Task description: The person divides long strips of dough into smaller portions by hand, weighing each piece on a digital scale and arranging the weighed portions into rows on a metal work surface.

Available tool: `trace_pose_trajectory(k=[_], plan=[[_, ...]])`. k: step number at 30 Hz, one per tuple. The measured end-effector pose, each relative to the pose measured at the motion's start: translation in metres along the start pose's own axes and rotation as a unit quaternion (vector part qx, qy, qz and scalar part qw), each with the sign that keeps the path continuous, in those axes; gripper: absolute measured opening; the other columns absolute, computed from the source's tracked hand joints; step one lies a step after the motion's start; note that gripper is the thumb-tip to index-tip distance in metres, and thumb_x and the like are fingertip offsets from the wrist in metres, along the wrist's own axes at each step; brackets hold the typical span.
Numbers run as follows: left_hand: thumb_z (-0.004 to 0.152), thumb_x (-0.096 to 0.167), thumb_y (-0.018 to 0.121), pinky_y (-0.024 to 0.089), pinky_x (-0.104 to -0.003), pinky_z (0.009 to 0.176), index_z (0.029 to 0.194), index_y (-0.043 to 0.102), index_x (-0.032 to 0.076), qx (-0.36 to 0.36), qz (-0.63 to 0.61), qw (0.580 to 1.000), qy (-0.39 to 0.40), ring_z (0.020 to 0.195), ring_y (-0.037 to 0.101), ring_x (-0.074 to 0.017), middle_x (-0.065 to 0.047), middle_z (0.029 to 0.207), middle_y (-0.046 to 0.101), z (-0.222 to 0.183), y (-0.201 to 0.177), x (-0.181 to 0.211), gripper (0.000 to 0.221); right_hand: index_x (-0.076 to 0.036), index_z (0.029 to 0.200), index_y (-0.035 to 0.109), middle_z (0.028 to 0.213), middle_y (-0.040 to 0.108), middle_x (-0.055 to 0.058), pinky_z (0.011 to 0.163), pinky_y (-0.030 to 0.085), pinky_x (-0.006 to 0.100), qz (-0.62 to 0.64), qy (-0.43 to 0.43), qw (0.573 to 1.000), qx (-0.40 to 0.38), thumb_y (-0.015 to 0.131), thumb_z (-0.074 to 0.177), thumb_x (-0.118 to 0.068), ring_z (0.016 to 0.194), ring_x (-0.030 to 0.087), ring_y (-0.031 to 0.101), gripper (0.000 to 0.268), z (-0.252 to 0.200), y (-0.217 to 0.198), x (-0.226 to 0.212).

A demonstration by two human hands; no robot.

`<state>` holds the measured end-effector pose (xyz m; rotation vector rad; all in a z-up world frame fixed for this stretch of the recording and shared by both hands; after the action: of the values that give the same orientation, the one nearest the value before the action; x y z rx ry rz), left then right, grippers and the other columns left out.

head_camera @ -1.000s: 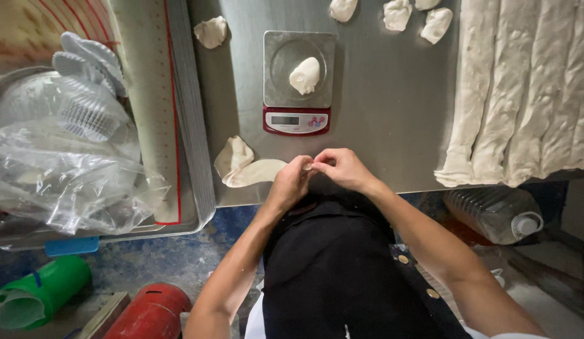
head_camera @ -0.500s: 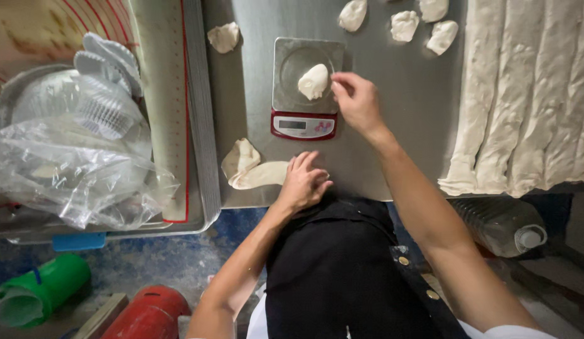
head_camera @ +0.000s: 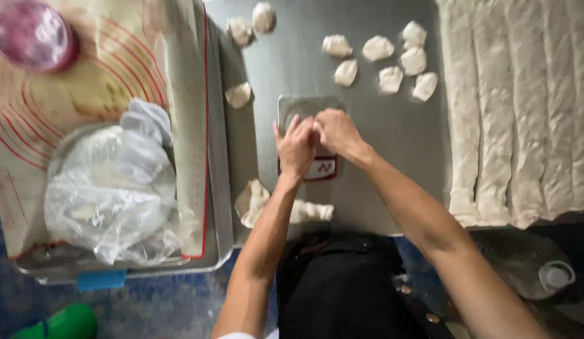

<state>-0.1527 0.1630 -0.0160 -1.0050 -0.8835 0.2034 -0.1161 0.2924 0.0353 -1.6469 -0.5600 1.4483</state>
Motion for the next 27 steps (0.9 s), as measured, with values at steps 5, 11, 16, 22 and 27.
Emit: trace_pose_trajectory(k=[5,11,16,22,27], plan=[[0.087,0.042,0.066,0.005,-0.076,0.116,0.133,0.059,0.022,-0.057,0.036,0.998,0.005,0.146,0.045,-0.0348,0.002,0.144,0.061,0.006,0.007,-0.004,0.051,0.001,0.117,0.075,0.101,0.077,0.017,0.076,0.058,0.035,0.376,-0.002,0.913,-0.158,0.072,0.098,-0.021,0.089,0.022,0.07,0.029,-0.022,-0.063,-0.071],[0.097,0.037,0.065,0.022,-0.066,0.117,0.158,0.026,0.003,-0.014,-0.27,0.96,-0.072,0.149,0.029,-0.0412,-0.03,0.16,0.027,0.004,-0.065,0.036,0.08,0.007,0.156,0.033,0.146,0.058,0.014,0.101,0.057,0.031,0.554,-0.008,0.832,-0.023,0.06,0.106,-0.022,0.13,0.017,0.061,0.064,-0.026,-0.114,-0.072],[0.107,0.013,0.066,0.059,-0.034,0.101,0.136,0.066,0.004,0.05,-0.349,0.935,-0.034,0.123,0.072,-0.0259,-0.019,0.132,0.072,0.007,-0.102,0.045,0.03,0.003,0.148,0.048,0.139,0.065,0.014,0.104,0.051,0.028,0.411,0.014,0.906,-0.102,0.059,0.107,-0.011,0.124,0.017,0.063,0.045,-0.055,-0.066,-0.065],[0.107,0.007,0.064,0.048,-0.024,0.055,0.11,0.068,-0.001,-0.095,-0.553,0.805,-0.192,0.065,0.058,-0.0082,-0.004,0.083,0.066,0.003,-0.111,0.04,0.009,-0.004,0.119,0.069,0.103,0.07,0.012,0.07,0.058,0.029,0.258,0.008,0.966,-0.012,0.078,0.095,-0.007,0.082,0.015,0.069,0.026,-0.063,-0.093,-0.079],[0.1,0.001,0.069,0.05,-0.024,0.059,0.127,0.05,0.005,-0.146,-0.625,0.739,-0.204,0.071,0.06,-0.0084,-0.002,0.083,0.066,-0.005,-0.117,0.055,0.034,-0.009,0.115,0.07,0.11,0.069,0.009,0.076,0.062,0.03,0.228,-0.132,0.965,0.006,0.082,0.095,-0.007,0.09,0.017,0.073,0.023,-0.065,-0.097,-0.088]])
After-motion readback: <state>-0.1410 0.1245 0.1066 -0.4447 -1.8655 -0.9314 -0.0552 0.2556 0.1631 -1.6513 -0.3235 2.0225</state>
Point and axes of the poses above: each hand's wrist, its own z-axis towards the middle knuckle, its own y-axis out of the palm, x = y × z, the point moved 5 cm from there along z, towards the middle knuckle
